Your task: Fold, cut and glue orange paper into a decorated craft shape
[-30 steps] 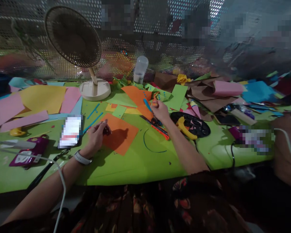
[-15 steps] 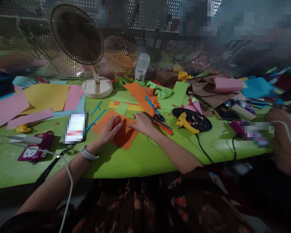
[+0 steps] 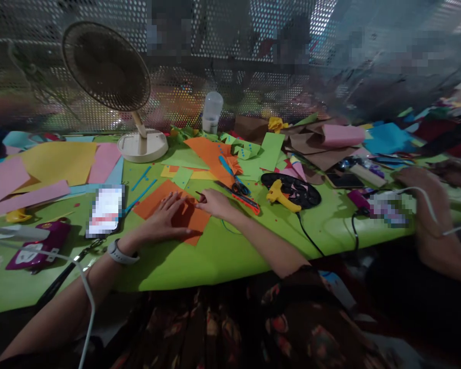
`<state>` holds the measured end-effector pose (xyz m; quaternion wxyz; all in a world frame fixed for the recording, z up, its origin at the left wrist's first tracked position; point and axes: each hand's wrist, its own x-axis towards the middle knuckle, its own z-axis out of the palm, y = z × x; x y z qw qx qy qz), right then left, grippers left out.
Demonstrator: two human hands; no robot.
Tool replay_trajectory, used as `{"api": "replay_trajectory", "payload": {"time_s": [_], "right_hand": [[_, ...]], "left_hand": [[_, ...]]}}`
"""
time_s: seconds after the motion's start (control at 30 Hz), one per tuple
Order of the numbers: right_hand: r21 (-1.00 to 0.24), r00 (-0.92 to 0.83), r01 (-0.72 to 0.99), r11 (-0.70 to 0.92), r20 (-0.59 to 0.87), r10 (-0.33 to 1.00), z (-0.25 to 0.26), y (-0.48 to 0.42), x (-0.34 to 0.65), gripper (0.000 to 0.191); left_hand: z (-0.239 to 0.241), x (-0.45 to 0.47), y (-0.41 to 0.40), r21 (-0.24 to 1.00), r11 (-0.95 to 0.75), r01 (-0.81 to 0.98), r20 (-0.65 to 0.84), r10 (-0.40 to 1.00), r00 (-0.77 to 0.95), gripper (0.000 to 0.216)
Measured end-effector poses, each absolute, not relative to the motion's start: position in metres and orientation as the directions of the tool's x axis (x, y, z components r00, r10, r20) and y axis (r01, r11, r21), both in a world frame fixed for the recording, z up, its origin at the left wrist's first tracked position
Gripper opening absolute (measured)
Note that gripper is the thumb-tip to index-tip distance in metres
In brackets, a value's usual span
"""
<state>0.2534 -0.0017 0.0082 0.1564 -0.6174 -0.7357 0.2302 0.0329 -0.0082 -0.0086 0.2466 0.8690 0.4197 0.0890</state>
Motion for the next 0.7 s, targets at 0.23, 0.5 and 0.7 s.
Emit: {"api": "replay_trajectory", "payload": {"time_s": [0.23, 0.5, 0.7], "right_hand": [[-0.573, -0.128, 0.807, 0.14, 0.062, 0.99, -0.002, 0.01, 0.27, 0.034], [-0.334, -0.02, 0.941, 0.062, 0.127, 0.992, -0.01, 0.029, 0.312, 0.028], [-0.28, -0.082, 0.952, 0.126, 0.162, 0.983, -0.011, 0.033, 0.309, 0.034]], "left_hand": [[-0.002, 0.031, -0.018, 0.241, -0.661, 0.711, -0.182, 0.689, 0.702, 0.125], [-0.011, 0.043, -0.028, 0.162, -0.622, 0.766, -0.115, 0.759, 0.641, 0.111], [-0.011, 0.055, -0.033, 0.132, -0.598, 0.791, -0.077, 0.789, 0.61, 0.105]]}}
